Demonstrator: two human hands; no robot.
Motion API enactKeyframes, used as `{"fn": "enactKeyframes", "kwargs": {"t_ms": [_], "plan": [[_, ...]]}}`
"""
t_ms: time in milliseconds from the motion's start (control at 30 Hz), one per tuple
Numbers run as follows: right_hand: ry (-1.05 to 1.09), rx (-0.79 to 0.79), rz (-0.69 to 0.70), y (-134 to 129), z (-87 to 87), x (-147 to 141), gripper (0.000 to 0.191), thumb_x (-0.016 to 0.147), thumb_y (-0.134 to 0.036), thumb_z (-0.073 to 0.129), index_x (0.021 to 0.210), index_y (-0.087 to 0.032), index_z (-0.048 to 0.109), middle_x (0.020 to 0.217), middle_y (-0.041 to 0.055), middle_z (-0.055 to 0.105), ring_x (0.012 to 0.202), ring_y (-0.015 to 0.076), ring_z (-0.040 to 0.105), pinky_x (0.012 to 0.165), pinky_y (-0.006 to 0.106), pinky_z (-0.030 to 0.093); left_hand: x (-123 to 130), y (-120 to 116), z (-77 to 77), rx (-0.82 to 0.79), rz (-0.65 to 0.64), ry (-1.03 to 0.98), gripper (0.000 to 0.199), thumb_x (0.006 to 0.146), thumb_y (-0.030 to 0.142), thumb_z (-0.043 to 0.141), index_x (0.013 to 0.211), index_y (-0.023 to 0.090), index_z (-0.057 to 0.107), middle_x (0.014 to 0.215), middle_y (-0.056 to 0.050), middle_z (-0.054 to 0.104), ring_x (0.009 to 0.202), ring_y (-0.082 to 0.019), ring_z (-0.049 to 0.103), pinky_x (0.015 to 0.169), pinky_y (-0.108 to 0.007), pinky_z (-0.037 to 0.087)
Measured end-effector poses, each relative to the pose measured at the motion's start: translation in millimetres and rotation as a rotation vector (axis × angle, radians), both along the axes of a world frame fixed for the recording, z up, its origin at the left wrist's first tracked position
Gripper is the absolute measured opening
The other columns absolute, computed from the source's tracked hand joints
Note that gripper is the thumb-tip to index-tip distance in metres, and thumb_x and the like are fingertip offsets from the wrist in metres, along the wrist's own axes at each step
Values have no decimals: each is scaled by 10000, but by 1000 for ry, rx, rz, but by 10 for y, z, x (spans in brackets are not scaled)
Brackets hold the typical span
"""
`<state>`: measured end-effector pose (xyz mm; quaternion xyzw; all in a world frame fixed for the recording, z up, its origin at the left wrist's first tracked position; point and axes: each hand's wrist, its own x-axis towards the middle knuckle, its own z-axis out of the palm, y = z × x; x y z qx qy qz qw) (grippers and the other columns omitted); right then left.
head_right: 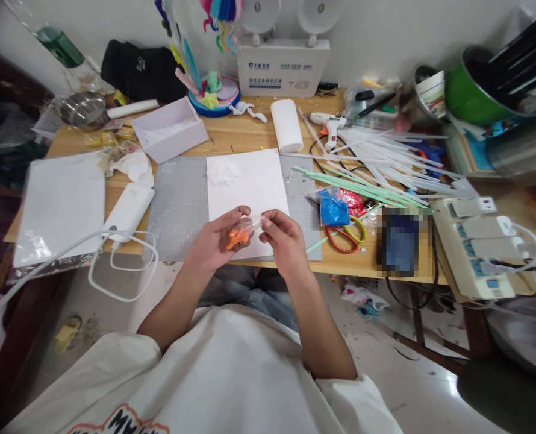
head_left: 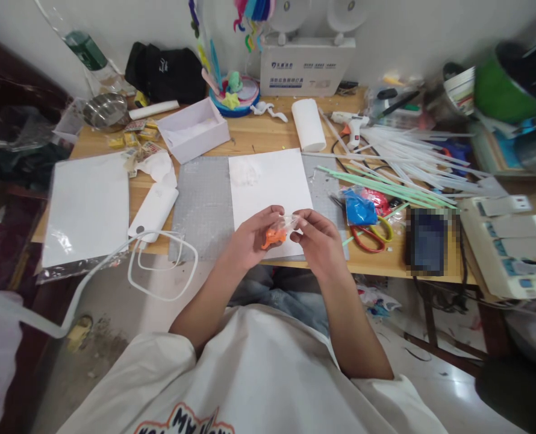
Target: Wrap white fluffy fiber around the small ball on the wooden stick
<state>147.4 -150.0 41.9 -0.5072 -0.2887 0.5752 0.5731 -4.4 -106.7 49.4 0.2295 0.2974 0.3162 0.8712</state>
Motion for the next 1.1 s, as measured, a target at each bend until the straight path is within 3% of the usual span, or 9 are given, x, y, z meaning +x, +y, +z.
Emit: {"fn": "enactKeyframes", "kwargs": {"t_ms": [167,233,400,500,667,767,900,1000,1100], "plan": [[-217,105,-221,-27,-82,-112,191,809,-388,687,806,-220,595,735,-41,528,653,93,461,618,246,428,24,-76,102,137,-76,22,410,700,428,878,924,221,604,726,23,550,628,-90,520,547,-203,420],[-318,136,-270,-43,-119,-147,174,849,-377,650,814,-224,577,733,-43,520,658,98,471,634,251,434,50,-106,85,219,4,108,400,704,377,887,926,229,589,736,42,546,658,-79,542,602,-185,460],[-429,168,-380,-97,-114,-169,164,906,-377,600,846,-227,568,781,-32,525,668,101,505,634,250,440,97,-179,-19,286,241,247,417,724,381,875,1008,249,600,1078,17,628,851,-94,630,735,-216,571],[-532,172,-444,-117,-124,-187,173,905,-385,610,845,-227,578,816,-15,539,727,117,527,658,252,459,131,-223,-66,365,286,334,536,648,353,926,1090,238,645,1026,-7,659,921,-134,647,808,-247,583],[-438,128,-459,-138,-200,-226,162,859,-354,660,813,-217,587,788,-32,547,659,96,526,625,248,458,155,-250,-132,617,373,563,357,752,342,858,1058,201,739,1071,-61,697,914,-146,658,785,-235,579],[-276,54,-465,-145,-181,-219,181,810,-362,693,818,-221,580,754,-45,546,637,93,542,591,238,475,139,-244,-153,646,381,570,326,793,340,827,1081,202,760,1069,-65,725,924,-151,678,811,-243,585],[-43,-45,-296,-128,-83,-150,272,733,-426,768,816,-219,614,781,-31,570,684,100,557,555,222,478,119,-239,-134,655,365,600,354,808,341,808,1129,198,771,1051,-71,750,897,-158,698,823,-265,596],[-139,-6,-131,-107,-44,-90,277,724,-440,806,756,-208,658,748,-27,585,656,86,498,567,221,449,103,-232,-110,716,288,603,336,834,314,778,1156,217,777,1076,-71,749,925,-157,705,834,-256,595],[-231,60,-141,-96,-54,-78,256,754,-404,795,682,-206,650,707,-29,577,646,88,474,597,238,439,87,-229,-99,759,256,601,313,852,313,762,1152,226,782,1070,-69,744,918,-150,703,827,-251,598]]}}
